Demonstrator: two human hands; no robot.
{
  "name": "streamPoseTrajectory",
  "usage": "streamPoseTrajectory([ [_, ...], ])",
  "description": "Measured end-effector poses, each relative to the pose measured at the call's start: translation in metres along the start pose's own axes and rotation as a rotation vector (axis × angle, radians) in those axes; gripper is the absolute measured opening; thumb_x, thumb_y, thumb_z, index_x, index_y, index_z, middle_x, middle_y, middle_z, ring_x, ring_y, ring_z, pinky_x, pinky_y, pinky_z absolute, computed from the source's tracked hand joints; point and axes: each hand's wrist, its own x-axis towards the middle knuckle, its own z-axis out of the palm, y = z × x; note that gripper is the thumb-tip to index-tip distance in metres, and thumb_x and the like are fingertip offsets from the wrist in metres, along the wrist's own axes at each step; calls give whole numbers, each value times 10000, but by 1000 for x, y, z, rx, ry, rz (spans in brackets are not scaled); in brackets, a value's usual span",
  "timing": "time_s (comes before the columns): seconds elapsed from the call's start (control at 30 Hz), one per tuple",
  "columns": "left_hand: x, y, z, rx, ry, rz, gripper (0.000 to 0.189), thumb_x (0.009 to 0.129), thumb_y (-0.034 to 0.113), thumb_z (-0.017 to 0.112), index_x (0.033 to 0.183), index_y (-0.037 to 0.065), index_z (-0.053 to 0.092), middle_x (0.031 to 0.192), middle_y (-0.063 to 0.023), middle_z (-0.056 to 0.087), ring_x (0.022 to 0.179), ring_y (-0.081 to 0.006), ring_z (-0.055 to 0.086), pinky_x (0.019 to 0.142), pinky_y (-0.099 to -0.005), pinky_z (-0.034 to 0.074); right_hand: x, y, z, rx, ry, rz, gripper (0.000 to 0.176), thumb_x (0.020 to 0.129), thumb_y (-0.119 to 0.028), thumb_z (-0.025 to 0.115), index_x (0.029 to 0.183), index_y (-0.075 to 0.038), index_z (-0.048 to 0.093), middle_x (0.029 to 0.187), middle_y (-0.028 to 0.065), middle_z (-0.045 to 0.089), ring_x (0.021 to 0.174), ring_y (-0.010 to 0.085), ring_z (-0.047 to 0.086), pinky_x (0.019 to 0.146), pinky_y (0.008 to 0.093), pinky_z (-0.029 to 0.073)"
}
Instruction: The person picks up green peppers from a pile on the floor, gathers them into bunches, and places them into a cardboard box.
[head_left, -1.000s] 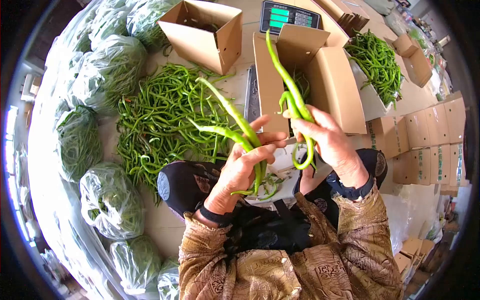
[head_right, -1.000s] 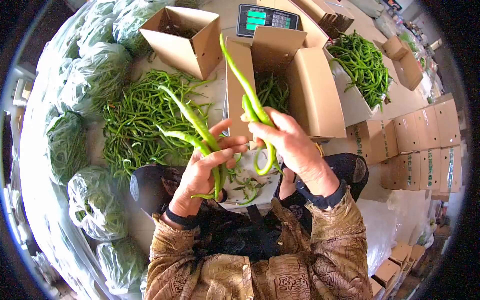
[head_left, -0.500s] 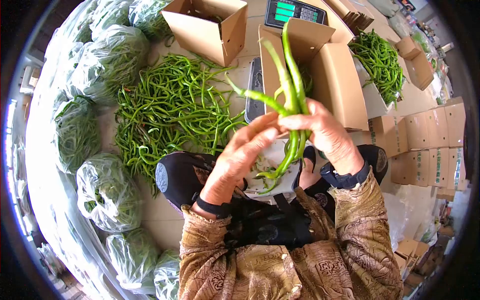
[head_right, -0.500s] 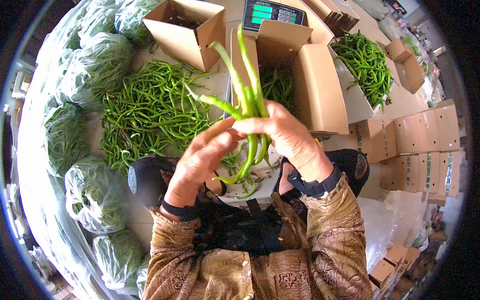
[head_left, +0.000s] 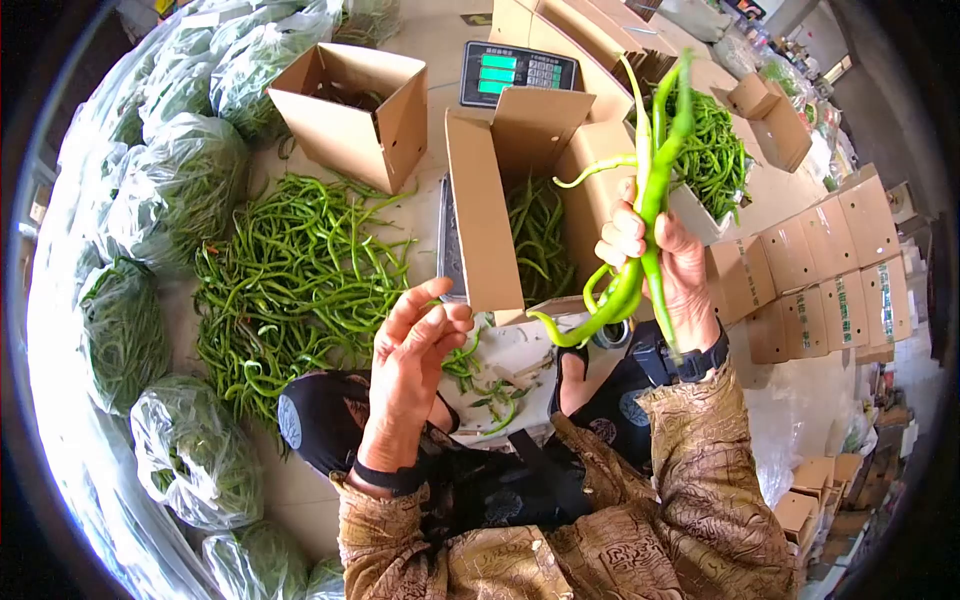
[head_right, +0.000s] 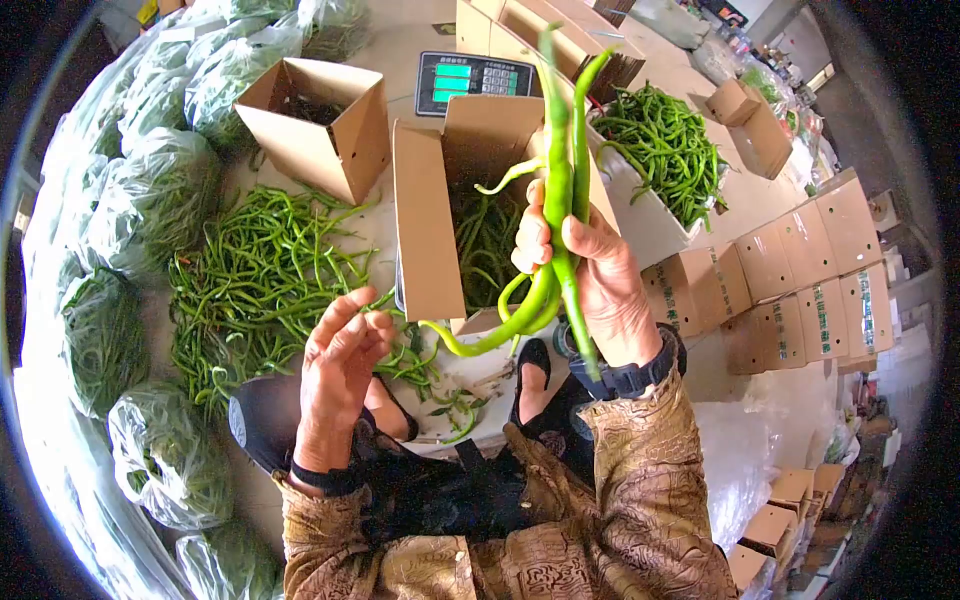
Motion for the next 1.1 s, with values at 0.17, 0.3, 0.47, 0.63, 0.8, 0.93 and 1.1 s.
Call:
streamPoseTrajectory([
  [0.17,-2,2,6,52,32,-16,325,924,94,603,1236,15,558,947,-71,662,884,-156,637,810,-276,520,3,-16,10,-380,333,-49,421,781,-130,769,1133,-47,553,907,78,637,781,180,614,741,313,512],
  [0.3,-1,0,6,54,18,-24,320,920,83,602,1231,17,568,943,-67,657,883,-151,632,814,-274,513,6,-24,8,-586,484,-39,302,782,-85,765,1040,-72,608,903,36,646,803,158,625,755,287,506],
  [0.47,-1,1,10,84,22,-17,318,922,92,599,1229,17,569,933,-65,651,846,-145,619,786,-266,501,19,-32,12,-981,568,-194,251,795,-126,750,1010,-65,635,852,-31,612,749,79,562,697,247,457],
  [0.63,-28,53,-3,3,24,128,309,928,79,573,1227,2,561,916,-78,637,823,-165,600,738,-274,488,39,-24,-45,-1190,416,79,308,851,-110,696,1128,-21,594,954,-19,611,832,66,536,761,254,452],
  [0.8,-76,119,-73,218,375,525,305,948,83,548,1241,2,570,946,-80,647,837,-142,605,744,-260,485,30,15,-79,-1311,293,359,641,913,-219,639,1408,67,349,1408,328,401,1337,372,404,1109,414,330],
  [0.93,-103,106,-201,210,726,409,248,927,67,584,1170,26,611,968,-88,677,839,-143,641,725,-248,511,22,27,-13,-1225,327,353,552,925,-180,594,1406,10,401,1367,235,490,1233,275,517,1045,361,405],
  [1.1,-127,25,-303,179,1031,225,240,868,53,638,1107,48,623,898,-82,675,762,-139,649,631,-248,519,-12,51,59,-991,127,577,376,902,-142,634,1232,16,551,1060,120,654,912,170,640,838,307,504],
])
